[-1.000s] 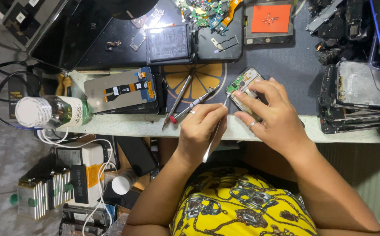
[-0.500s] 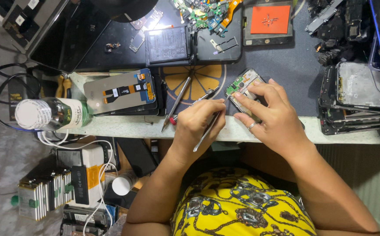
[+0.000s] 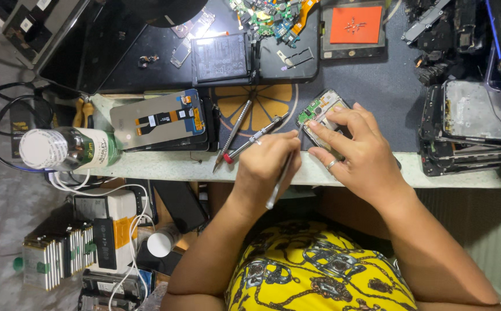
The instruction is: The person disassembles a smartphone by prying open the back cover, removing the battery, and detaching internal components using tweezers and a screwdriver. The person places removed parts on the workbench and continues to separate the screen assembly from the frame.
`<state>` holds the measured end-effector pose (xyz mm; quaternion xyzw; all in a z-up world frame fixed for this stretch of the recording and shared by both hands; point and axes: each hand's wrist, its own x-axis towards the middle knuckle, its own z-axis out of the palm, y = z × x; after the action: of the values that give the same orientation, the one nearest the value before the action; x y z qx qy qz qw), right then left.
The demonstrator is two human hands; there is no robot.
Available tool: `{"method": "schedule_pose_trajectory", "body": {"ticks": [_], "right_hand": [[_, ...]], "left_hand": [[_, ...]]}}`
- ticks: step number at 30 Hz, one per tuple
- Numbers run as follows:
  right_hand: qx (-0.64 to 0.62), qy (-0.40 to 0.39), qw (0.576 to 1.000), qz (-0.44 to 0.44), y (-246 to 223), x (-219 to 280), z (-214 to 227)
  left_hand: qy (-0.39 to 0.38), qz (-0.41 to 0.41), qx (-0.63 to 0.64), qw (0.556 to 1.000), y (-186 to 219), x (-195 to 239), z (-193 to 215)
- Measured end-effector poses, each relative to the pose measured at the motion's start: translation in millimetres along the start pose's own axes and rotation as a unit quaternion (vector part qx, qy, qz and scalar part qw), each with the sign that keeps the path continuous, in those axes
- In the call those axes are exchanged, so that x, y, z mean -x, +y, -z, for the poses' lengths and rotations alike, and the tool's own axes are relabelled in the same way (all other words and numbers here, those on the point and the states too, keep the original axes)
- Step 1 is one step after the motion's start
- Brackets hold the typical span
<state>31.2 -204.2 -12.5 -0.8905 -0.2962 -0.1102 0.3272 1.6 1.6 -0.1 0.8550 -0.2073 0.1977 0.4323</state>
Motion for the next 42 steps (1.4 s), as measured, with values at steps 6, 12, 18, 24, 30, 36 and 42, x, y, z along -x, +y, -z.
{"method": "schedule_pose_trajectory", "body": {"ticks": [6, 12, 18, 24, 30, 36, 42], "right_hand": [[-0.004, -0.003, 1.000, -0.002, 0.2, -0.4, 0.3], [-0.003, 0.001, 1.000, -0.001, 0.4, 0.2, -0.7], [-0.004, -0.006, 1.000, 0.004, -2.4, 0.1, 3.2], [-0.024, -0.038, 0.999, 0.021, 1.1, 4.1, 12.5], [-0.024, -0.048, 0.998, 0.027, 2.4, 1.5, 13.8], [-0.029, -0.051, 0.998, 0.024, 3.0, 0.4, 14.0], [-0.037, -0.055, 0.998, 0.022, 4.0, -0.5, 15.5]], "left_hand": [[0.007, 0.109, 0.091, 0.990, -5.4, -4.1, 1.5], [-0.001, -0.009, -0.034, 0.999, -0.5, 3.1, -4.4], [0.002, -0.017, -0.012, 1.000, -2.3, 8.4, -1.3], [0.060, 0.031, 0.007, 0.998, -7.3, 17.1, -2.9], [0.074, 0.049, 0.032, 0.996, -7.3, 14.7, -5.3], [0.042, 0.050, 0.016, 0.998, -5.5, 9.3, -1.8], [0.050, 0.055, 0.037, 0.997, -5.6, 5.4, -2.9]]}}
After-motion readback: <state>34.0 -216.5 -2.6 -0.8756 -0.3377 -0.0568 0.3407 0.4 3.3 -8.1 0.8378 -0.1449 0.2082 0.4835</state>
